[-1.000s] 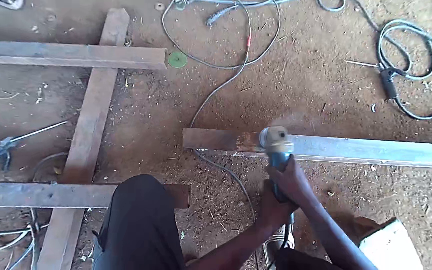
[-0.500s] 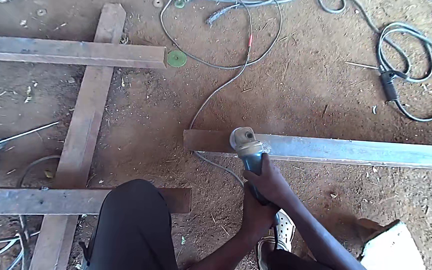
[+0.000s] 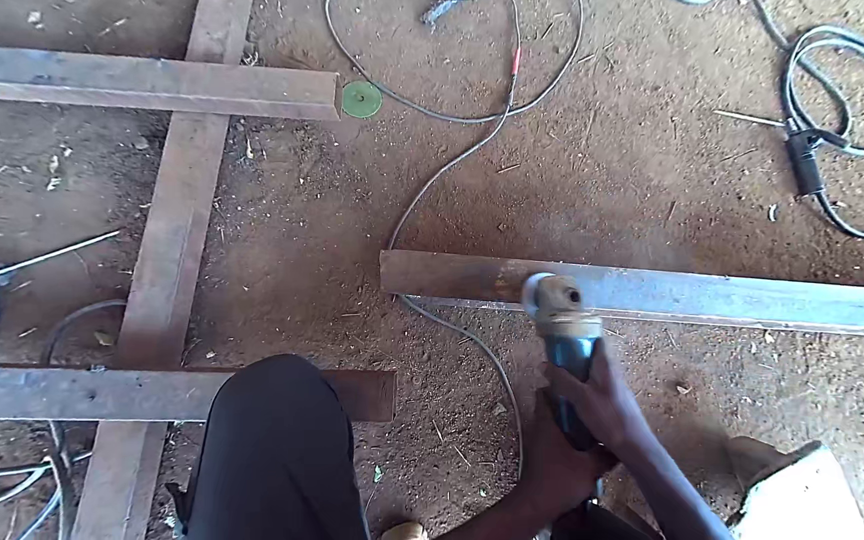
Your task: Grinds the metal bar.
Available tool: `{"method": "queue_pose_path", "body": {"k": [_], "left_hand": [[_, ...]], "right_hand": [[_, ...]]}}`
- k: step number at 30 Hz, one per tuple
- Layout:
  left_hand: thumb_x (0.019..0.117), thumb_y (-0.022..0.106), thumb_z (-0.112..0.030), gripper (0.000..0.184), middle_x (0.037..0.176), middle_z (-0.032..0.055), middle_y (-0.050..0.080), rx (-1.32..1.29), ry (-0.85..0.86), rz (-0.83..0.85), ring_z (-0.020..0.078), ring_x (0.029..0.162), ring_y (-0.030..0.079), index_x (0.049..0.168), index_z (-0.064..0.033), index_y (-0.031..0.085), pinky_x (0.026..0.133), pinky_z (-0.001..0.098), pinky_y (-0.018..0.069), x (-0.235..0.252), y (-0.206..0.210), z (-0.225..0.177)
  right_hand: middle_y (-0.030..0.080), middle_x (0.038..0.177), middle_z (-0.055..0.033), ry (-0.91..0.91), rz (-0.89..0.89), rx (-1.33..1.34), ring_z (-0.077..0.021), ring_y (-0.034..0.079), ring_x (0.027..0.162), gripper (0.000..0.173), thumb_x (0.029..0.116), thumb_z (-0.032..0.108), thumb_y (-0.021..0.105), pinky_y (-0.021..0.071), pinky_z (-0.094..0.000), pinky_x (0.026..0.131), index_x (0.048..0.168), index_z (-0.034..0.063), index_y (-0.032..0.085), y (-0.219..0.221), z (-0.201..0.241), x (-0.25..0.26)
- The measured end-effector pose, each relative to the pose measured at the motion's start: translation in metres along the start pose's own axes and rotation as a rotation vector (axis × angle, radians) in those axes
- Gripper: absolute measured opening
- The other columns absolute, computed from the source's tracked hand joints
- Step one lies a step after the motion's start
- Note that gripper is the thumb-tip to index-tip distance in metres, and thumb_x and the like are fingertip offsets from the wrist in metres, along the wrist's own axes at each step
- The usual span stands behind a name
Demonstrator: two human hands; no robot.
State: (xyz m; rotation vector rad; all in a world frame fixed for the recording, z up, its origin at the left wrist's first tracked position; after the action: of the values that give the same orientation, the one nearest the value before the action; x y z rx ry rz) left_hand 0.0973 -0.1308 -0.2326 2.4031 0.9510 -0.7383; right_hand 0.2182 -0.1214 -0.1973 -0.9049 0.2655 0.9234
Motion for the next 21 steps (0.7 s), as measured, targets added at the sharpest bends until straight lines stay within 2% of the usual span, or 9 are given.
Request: {"method": "queue_pose_path", "body": {"k": [2,4,7,9,11,13,15,18,21], "left_hand": [[0.0691,0.089,-0.031,0.086,0.104,0.0070,0.070,0.033,-0.033,0.099,0.0151,0.092,0.070,0.139,-0.0069,0.045,0.083,0.0389,0.0612,0.004,0.012,-0.003],[0.0699,0.089,-0.031,0.082,0.103,0.0075,0.070,0.018,0.006,0.062,0.0147,0.091,0.070,0.137,-0.0055,0.048,0.083,0.0375,0.0606,0.007,0.009,-0.002],[0.0655,0.092,-0.027,0.088,0.103,0.0065,0.070,-0.067,0.090,-0.160,0.0107,0.092,0.070,0.137,-0.0028,0.046,0.084,0.0323,0.0614,0.003,-0.011,0.008],[0.0642,0.093,-0.020,0.090,0.104,0.0078,0.069,-0.157,0.108,-0.240,0.0115,0.092,0.071,0.136,-0.0008,0.042,0.084,0.0315,0.0620,-0.005,-0.022,0.013],[0.0666,0.092,-0.020,0.088,0.101,0.0070,0.069,-0.147,0.065,-0.199,0.0120,0.089,0.071,0.137,-0.0035,0.042,0.081,0.0323,0.0625,-0.007,-0.023,0.008],[0.0705,0.090,-0.021,0.081,0.099,0.0054,0.070,-0.086,0.011,-0.098,0.0127,0.086,0.071,0.136,-0.0084,0.044,0.078,0.0339,0.0625,-0.004,-0.021,-0.003],[0.0715,0.089,-0.021,0.076,0.098,0.0059,0.070,-0.093,0.007,-0.088,0.0139,0.085,0.071,0.135,-0.0095,0.048,0.077,0.0348,0.0624,-0.002,-0.027,-0.010],[0.0715,0.087,-0.013,0.080,0.100,0.0094,0.068,-0.242,0.066,-0.271,0.0149,0.085,0.071,0.138,-0.0044,0.043,0.077,0.0339,0.0626,-0.005,-0.050,-0.009],[0.0701,0.084,-0.003,0.082,0.100,0.0110,0.067,-0.361,0.103,-0.418,0.0157,0.082,0.071,0.138,-0.0017,0.038,0.074,0.0332,0.0634,-0.013,-0.070,-0.008]], "right_hand": [[0.069,0.093,-0.0136,0.055,-0.129,0.018,-0.0301,0.070,0.077,0.068,0.0907,0.047,0.076,0.0586,-0.0568,0.067,0.139,0.0110,0.044,-0.021,-0.010,-0.004],[0.067,0.090,-0.0139,0.036,-0.175,0.017,-0.0310,0.069,0.074,0.069,0.0912,0.046,0.076,0.0576,-0.0566,0.064,0.139,0.0100,0.042,-0.022,-0.008,-0.004],[0.068,0.090,-0.0110,-0.083,0.012,-0.002,-0.0261,0.070,0.072,0.070,0.0901,0.042,0.075,0.0601,-0.0516,0.062,0.143,0.0127,0.041,0.014,0.007,0.005],[0.068,0.091,-0.0093,-0.131,0.132,-0.031,-0.0231,0.070,0.073,0.070,0.0892,0.043,0.077,0.0608,-0.0490,0.064,0.143,0.0133,0.042,0.035,0.018,0.002],[0.069,0.090,-0.0087,-0.111,0.135,-0.030,-0.0228,0.070,0.073,0.068,0.0894,0.045,0.078,0.0603,-0.0482,0.063,0.141,0.0144,0.044,0.033,0.024,0.001],[0.068,0.089,-0.0112,-0.052,0.045,-0.001,-0.0269,0.070,0.072,0.068,0.0900,0.047,0.077,0.0589,-0.0518,0.061,0.140,0.0139,0.045,0.018,0.024,0.000],[0.067,0.086,-0.0126,-0.037,-0.019,-0.005,-0.0292,0.068,0.069,0.067,0.0916,0.047,0.075,0.0568,-0.0533,0.059,0.139,0.0120,0.043,0.015,0.032,0.001],[0.067,0.086,-0.0112,-0.148,0.123,-0.044,-0.0274,0.069,0.070,0.067,0.0917,0.042,0.075,0.0585,-0.0525,0.059,0.141,0.0123,0.042,0.048,0.059,0.008],[0.067,0.086,-0.0069,-0.215,0.313,-0.127,-0.0224,0.069,0.070,0.065,0.0905,0.045,0.077,0.0591,-0.0474,0.059,0.139,0.0165,0.044,0.083,0.084,0.005]]}}
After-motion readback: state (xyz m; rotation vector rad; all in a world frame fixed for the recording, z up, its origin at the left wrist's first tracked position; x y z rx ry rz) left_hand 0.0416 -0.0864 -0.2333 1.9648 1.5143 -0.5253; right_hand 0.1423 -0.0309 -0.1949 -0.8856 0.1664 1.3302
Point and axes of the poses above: each hand's wrist, its own x-axis towards the middle knuckle, its own y-axis out of the palm, z = x × y, the point moved 10 cm from there along x, towards the middle knuckle
